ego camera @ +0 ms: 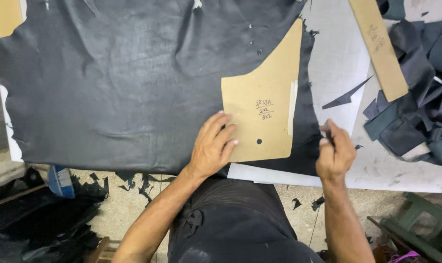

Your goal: The person places cardboard templates on a large sheet of black leather and cuts around them with a utility knife. They remove the templates, set aside the cut leather pieces, and repeat the process with different template shapes.

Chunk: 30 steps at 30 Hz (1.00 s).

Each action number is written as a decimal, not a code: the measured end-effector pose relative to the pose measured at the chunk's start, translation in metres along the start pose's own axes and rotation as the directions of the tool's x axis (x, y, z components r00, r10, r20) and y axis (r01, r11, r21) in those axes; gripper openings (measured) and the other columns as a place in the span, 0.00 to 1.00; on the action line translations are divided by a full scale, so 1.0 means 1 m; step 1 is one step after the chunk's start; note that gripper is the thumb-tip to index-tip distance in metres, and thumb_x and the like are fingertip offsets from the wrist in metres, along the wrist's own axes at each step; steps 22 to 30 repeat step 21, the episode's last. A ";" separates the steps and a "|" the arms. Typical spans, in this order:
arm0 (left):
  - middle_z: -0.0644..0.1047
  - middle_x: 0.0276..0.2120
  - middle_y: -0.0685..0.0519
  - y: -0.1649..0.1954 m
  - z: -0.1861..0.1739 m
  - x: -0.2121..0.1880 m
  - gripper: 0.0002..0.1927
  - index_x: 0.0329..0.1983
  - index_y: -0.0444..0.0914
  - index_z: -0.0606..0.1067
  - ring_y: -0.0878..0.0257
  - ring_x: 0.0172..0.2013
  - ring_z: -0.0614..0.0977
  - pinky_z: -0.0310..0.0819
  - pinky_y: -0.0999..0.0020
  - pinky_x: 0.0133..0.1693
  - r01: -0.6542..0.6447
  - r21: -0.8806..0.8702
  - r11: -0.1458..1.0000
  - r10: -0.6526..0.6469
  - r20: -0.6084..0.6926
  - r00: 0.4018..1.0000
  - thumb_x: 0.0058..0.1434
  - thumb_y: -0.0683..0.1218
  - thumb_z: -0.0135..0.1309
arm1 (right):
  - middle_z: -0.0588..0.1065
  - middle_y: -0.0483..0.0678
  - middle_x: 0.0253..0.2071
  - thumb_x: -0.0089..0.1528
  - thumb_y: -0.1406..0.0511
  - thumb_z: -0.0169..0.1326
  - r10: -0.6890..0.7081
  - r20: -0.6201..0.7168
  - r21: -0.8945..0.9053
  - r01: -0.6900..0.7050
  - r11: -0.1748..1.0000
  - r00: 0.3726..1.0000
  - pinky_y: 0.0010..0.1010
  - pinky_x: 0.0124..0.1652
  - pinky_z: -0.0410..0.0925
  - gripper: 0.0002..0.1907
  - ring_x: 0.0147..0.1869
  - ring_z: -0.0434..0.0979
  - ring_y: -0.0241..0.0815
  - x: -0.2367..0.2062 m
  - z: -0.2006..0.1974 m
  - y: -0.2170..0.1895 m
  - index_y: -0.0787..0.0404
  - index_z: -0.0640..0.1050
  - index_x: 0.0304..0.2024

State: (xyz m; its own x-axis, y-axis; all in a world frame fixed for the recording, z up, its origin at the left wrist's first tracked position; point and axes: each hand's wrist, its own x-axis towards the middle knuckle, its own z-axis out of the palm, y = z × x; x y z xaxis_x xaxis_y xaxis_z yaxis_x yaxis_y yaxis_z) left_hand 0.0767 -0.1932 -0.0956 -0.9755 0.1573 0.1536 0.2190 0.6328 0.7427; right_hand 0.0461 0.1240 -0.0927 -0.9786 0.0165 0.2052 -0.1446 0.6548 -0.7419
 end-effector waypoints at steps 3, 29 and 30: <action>0.71 0.62 0.41 0.025 0.029 0.050 0.24 0.57 0.36 0.75 0.42 0.66 0.69 0.65 0.48 0.65 -0.135 0.021 0.991 0.134 0.038 0.990 0.58 0.47 0.63 | 0.76 0.59 0.42 0.65 0.77 0.49 0.000 0.046 -0.167 0.008 0.986 0.999 0.35 0.46 0.72 0.22 0.45 0.79 0.49 0.060 0.006 0.013 0.72 0.77 0.62; 0.57 0.67 0.25 0.042 0.017 0.091 0.53 0.68 0.25 0.61 0.33 0.68 0.59 0.54 0.45 0.67 0.155 0.367 0.917 -0.273 0.294 0.916 0.49 0.62 0.65 | 0.79 0.52 0.48 0.66 0.72 0.54 -0.326 0.601 -0.087 0.464 0.881 0.730 0.38 0.46 0.74 0.15 0.47 0.82 0.49 0.163 0.095 -0.060 0.60 0.80 0.56; 0.57 0.67 0.25 0.042 0.017 0.091 0.53 0.68 0.25 0.61 0.33 0.68 0.59 0.54 0.45 0.67 0.155 0.367 0.917 -0.273 0.294 0.916 0.49 0.62 0.65 | 0.79 0.52 0.48 0.66 0.72 0.54 -0.326 0.601 -0.087 0.464 0.881 0.730 0.38 0.46 0.74 0.15 0.47 0.82 0.49 0.163 0.095 -0.060 0.60 0.80 0.56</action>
